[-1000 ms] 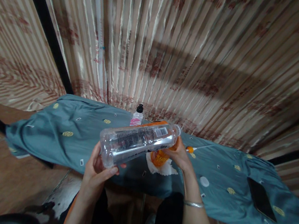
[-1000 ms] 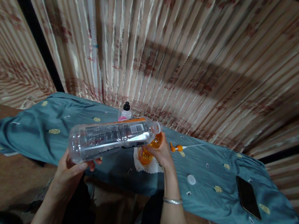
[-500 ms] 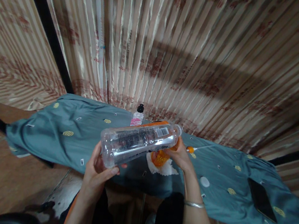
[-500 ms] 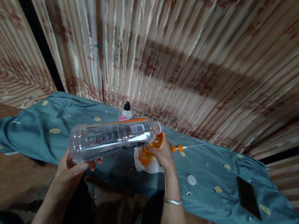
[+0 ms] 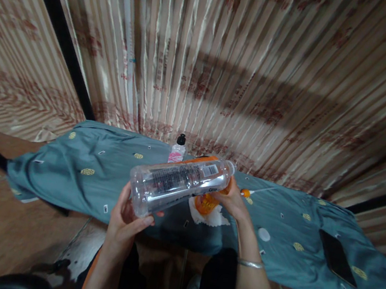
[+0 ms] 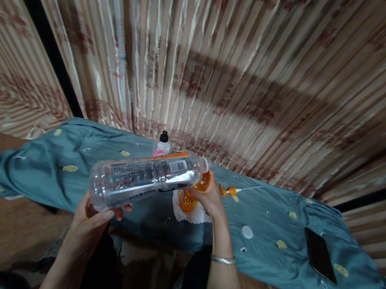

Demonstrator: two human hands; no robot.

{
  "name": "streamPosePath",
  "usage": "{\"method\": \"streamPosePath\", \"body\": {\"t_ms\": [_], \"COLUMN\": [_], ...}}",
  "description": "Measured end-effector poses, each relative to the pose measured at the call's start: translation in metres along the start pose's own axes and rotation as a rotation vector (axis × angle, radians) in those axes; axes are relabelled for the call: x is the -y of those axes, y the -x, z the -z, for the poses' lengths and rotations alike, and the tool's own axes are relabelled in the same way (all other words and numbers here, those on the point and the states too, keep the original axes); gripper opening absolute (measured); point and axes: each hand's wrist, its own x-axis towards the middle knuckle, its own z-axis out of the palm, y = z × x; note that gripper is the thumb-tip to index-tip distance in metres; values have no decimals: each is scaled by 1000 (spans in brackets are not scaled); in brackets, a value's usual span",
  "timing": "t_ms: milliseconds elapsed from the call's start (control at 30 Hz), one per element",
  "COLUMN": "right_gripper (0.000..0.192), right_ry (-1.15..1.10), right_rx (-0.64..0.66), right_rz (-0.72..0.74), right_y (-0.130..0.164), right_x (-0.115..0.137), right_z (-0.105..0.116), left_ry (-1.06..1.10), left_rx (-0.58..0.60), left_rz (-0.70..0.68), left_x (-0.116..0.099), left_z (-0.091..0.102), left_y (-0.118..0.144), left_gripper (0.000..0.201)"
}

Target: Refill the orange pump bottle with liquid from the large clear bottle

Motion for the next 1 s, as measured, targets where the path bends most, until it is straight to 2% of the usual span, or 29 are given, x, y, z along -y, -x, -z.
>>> {"method": "streamPosePath", "body": {"t_ms": [700, 1000], "right_gripper": [90, 93], "right_ry": [-22, -17], "right_rx": [0, -1], "right_rz": [-10, -10], "right_y": [0, 1], "right_x": [2, 3], "right_z": [-2, -2], "left_ry": [14, 51], "left_rx": [-3, -52], "left_rz": [2, -17], "left_x": [0, 3], "left_z": [-1, -3], "left_y": [0, -1], "left_gripper": [80, 80]}}
